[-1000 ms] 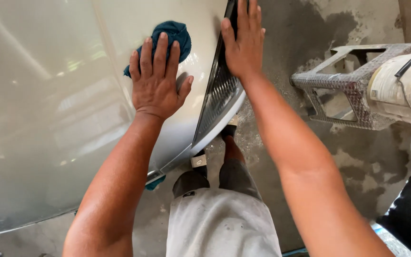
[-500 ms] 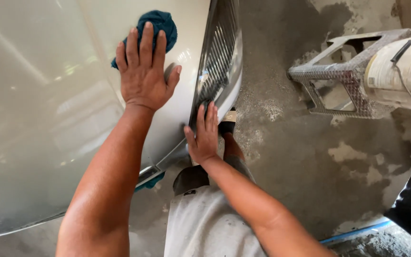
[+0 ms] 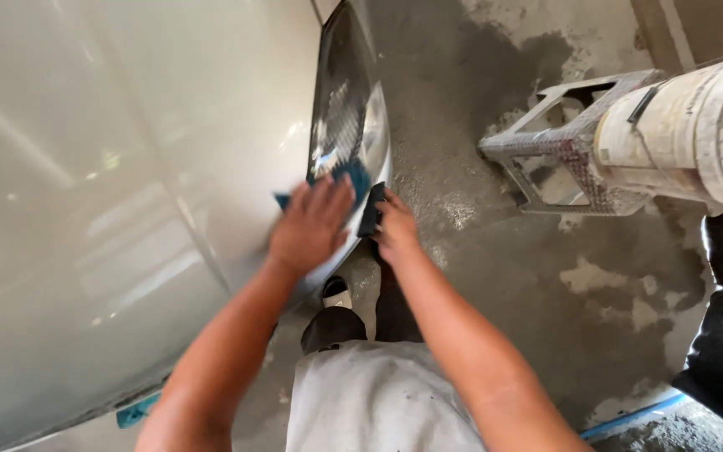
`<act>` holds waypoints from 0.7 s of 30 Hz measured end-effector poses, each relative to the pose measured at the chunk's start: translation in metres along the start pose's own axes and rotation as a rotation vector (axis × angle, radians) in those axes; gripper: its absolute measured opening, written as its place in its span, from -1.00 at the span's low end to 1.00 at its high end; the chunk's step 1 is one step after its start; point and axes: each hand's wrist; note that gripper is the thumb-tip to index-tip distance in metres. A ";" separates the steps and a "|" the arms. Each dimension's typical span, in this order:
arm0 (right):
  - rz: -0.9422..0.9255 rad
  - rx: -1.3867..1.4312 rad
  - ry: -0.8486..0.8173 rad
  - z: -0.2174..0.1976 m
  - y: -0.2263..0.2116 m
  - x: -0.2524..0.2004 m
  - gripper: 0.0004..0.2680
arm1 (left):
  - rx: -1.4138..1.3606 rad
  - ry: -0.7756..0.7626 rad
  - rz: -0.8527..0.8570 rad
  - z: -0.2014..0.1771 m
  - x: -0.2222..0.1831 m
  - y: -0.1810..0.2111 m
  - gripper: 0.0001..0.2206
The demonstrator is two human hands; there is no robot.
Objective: The person scrubs the front headlight of a silver car with a sanding block and a blue cloth, repeatedly dipping the tools into a bucket of water. They wipe the headlight surface and the surrounding bumper area, then repeat the process on the opposite headlight.
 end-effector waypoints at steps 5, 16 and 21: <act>0.028 -0.052 -0.102 -0.075 -0.061 0.039 -0.64 | 0.430 -0.266 0.328 -0.007 0.028 0.021 -0.50; 0.032 -0.096 -0.176 -0.118 -0.138 0.032 -0.58 | 0.629 -0.350 -0.031 -0.033 0.251 0.024 -0.43; 0.003 -0.230 -0.127 -0.143 -0.133 0.050 -0.58 | 0.977 -0.702 0.386 -0.024 0.212 0.076 -0.37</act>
Point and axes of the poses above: each hand's wrist, its own x-axis towards the middle knuckle, its own z-axis out of the palm, y = z × x, and after that the axes turned 12 degrees about -z, right-handed
